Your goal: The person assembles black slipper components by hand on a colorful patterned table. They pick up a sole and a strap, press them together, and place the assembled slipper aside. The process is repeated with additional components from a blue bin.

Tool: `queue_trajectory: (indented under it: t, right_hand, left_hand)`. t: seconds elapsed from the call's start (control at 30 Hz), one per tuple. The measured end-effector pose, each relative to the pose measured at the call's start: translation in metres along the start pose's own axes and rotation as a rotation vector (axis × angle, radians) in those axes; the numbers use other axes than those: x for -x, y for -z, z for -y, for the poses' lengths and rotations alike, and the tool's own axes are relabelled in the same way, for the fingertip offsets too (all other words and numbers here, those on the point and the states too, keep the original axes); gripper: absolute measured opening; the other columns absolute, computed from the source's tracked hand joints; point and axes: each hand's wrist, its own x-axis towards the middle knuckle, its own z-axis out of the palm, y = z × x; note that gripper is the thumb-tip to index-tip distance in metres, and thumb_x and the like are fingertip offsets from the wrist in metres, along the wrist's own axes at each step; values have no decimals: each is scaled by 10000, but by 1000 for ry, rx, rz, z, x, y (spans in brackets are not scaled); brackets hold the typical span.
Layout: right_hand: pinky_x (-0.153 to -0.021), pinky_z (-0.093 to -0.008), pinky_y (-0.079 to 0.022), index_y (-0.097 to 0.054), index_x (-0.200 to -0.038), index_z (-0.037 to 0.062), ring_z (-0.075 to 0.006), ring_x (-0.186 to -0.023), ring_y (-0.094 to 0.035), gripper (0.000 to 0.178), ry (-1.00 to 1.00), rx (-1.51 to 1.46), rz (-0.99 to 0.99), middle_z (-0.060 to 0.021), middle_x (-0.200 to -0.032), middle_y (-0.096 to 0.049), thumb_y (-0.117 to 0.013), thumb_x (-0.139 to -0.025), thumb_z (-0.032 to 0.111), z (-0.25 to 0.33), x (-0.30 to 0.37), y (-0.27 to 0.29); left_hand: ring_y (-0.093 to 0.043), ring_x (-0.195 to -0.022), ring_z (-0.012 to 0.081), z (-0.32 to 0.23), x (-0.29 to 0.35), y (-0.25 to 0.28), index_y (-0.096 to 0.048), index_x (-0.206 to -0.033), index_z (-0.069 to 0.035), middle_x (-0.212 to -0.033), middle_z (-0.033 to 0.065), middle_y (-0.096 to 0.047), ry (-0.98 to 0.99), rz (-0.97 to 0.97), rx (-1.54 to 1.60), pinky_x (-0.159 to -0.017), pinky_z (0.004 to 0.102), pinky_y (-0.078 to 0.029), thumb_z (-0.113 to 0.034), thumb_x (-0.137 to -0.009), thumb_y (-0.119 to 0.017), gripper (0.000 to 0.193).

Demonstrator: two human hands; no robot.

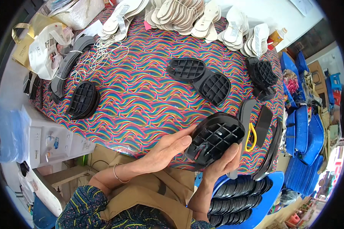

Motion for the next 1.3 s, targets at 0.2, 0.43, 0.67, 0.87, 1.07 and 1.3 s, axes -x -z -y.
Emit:
queue_trajectory:
  t: [0.2,0.43,0.67,0.87,1.07,1.3]
  right_hand:
    - [-683,-291,-485,-614,-1119,-54,-150,-759,-616,432,-10,7,23,-95,-876,-676,-359,-1063,291,-2,6,-8]
    - [-653,-246,-412,-593,-989,-25,-84,-729,-502,374,54,91,12,-28,-821,-593,-367,-1075,261,1,17,-20]
    - [-664,-246,-426,-613,-1067,-36,-94,-756,-539,367,0,41,94,-38,-864,-623,-379,-1071,247,-6,15,-8]
    - [-660,-244,-421,-624,-1050,-40,-83,-748,-522,384,38,14,111,-35,-847,-619,-385,-1069,260,2,25,-17]
    - [-652,-248,-423,-631,-1107,-52,-81,-734,-524,397,5,-36,200,-31,-851,-638,-403,-1064,270,-13,27,-10]
    - [-720,-274,-469,-620,-1178,-61,-128,-812,-600,390,-42,-30,292,-89,-926,-673,-434,-1046,256,-11,31,-7]
  left_hand:
    - [-599,-837,87,6,3,-7,-407,-1428,50,-1055,66,-651,-144,-119,-12,-710,250,-512,-323,-1069,-401,518]
    - [-600,-685,77,18,3,1,-609,-1217,37,-785,92,-661,-95,-252,-350,-577,251,-479,-211,-1036,-484,331]
    - [-654,-890,152,11,-9,7,-553,-1295,64,-999,154,-695,-389,-280,-249,-770,291,-508,-219,-1034,-489,390]
    - [-656,-659,319,19,-12,9,-589,-1106,57,-737,211,-625,-448,-399,-678,-579,384,-482,-208,-1018,-510,290]
    - [-643,-666,374,10,-15,10,-584,-1077,52,-743,223,-622,-559,-422,-515,-587,407,-477,-208,-1014,-520,276]
    - [-677,-882,294,15,-12,14,-534,-1241,37,-953,198,-667,-416,-327,-574,-748,375,-505,-205,-1013,-526,333]
